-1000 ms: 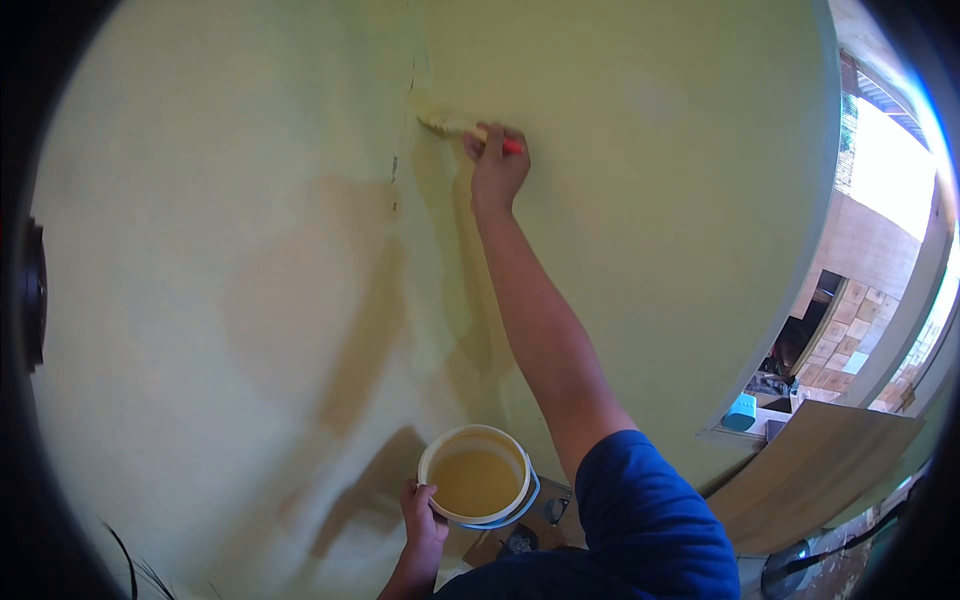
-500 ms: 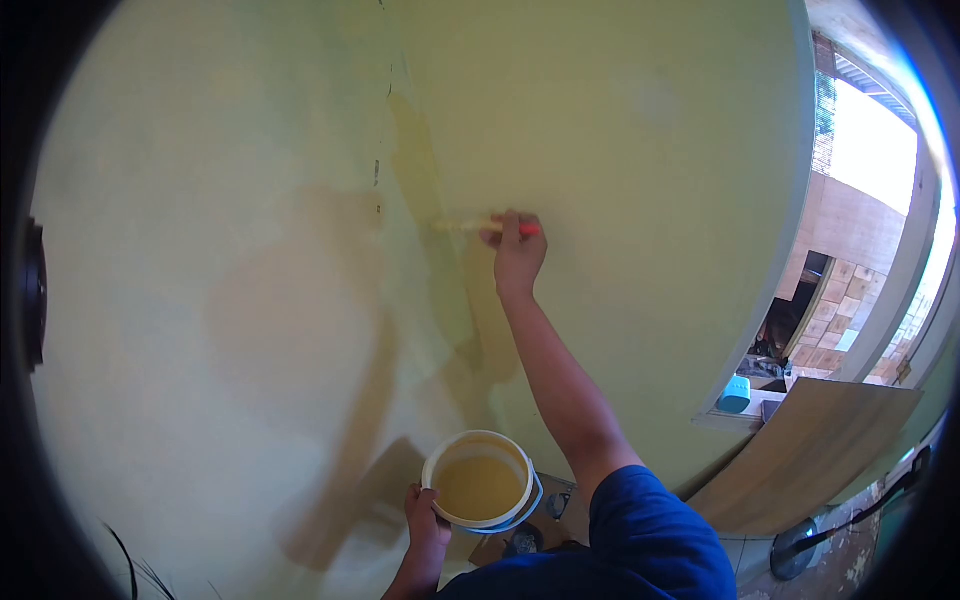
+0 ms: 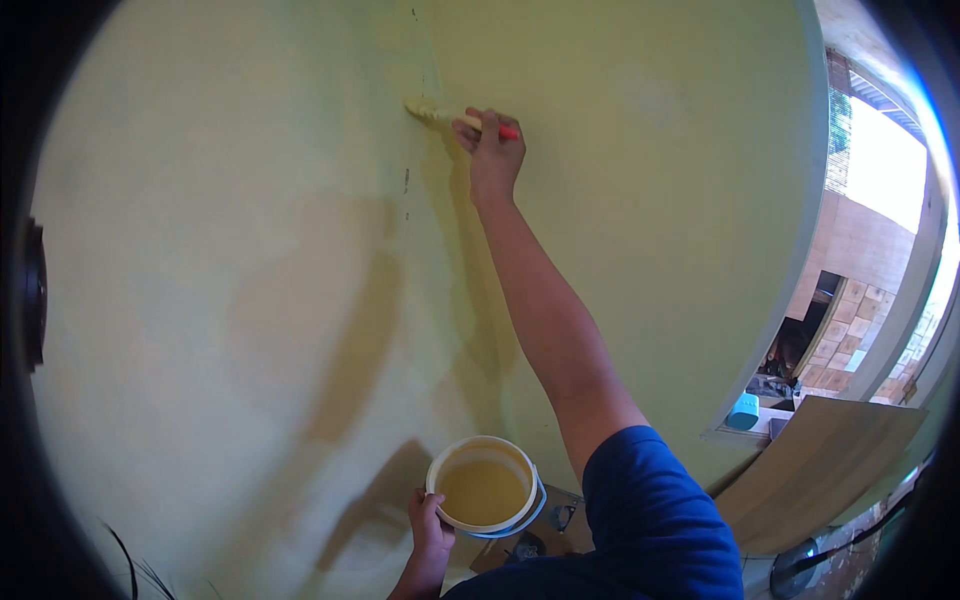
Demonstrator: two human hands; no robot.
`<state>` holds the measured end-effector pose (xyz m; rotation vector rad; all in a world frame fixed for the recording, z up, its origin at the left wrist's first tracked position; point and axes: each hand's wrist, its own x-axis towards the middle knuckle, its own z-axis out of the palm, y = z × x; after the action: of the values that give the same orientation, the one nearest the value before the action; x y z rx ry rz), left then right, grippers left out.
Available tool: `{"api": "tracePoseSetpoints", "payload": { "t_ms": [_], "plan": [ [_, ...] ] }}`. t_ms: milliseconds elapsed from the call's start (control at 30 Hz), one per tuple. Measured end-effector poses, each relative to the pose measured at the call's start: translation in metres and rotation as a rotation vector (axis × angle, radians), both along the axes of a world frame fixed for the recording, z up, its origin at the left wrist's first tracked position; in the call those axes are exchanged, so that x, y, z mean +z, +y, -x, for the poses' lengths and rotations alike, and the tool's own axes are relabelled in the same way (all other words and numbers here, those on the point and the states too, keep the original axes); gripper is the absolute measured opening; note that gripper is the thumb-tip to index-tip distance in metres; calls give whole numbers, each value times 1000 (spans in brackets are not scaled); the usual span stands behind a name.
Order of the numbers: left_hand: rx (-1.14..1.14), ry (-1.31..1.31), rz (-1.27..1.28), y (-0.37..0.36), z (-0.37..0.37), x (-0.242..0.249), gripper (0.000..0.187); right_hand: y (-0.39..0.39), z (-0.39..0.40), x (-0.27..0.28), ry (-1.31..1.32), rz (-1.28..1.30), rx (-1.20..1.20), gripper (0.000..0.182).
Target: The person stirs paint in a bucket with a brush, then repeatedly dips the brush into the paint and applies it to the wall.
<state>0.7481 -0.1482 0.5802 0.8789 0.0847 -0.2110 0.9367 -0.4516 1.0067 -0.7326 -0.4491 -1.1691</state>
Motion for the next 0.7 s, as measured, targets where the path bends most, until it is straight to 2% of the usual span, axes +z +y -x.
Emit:
{"api": "tracePoseSetpoints", "payload": {
  "t_ms": [67,133,267,333,467,533,700],
  "plan": [
    [8,-3,2,-1,0,6,24,0,-3,-26,26,3,7,23],
    [30,-16,-38,-3,1,10,17,-3,-5,-61,63,-4,3,20],
    [-6,-6,-7,-1,4,12,22,-7,7,-134,120,-22,-39,18],
    [-33,21,-19,0,4,9,20,-13,21,-159,287,56,-101,16],
    [-38,47,-20,-4,7,8,19,-22,43,-131,362,114,-232,16],
    [-42,33,-23,-4,5,0,19,-15,47,-94,237,73,-248,16],
    [-20,4,-30,-6,9,3,20,9,37,-17,-43,34,-57,18]
  ]
}}
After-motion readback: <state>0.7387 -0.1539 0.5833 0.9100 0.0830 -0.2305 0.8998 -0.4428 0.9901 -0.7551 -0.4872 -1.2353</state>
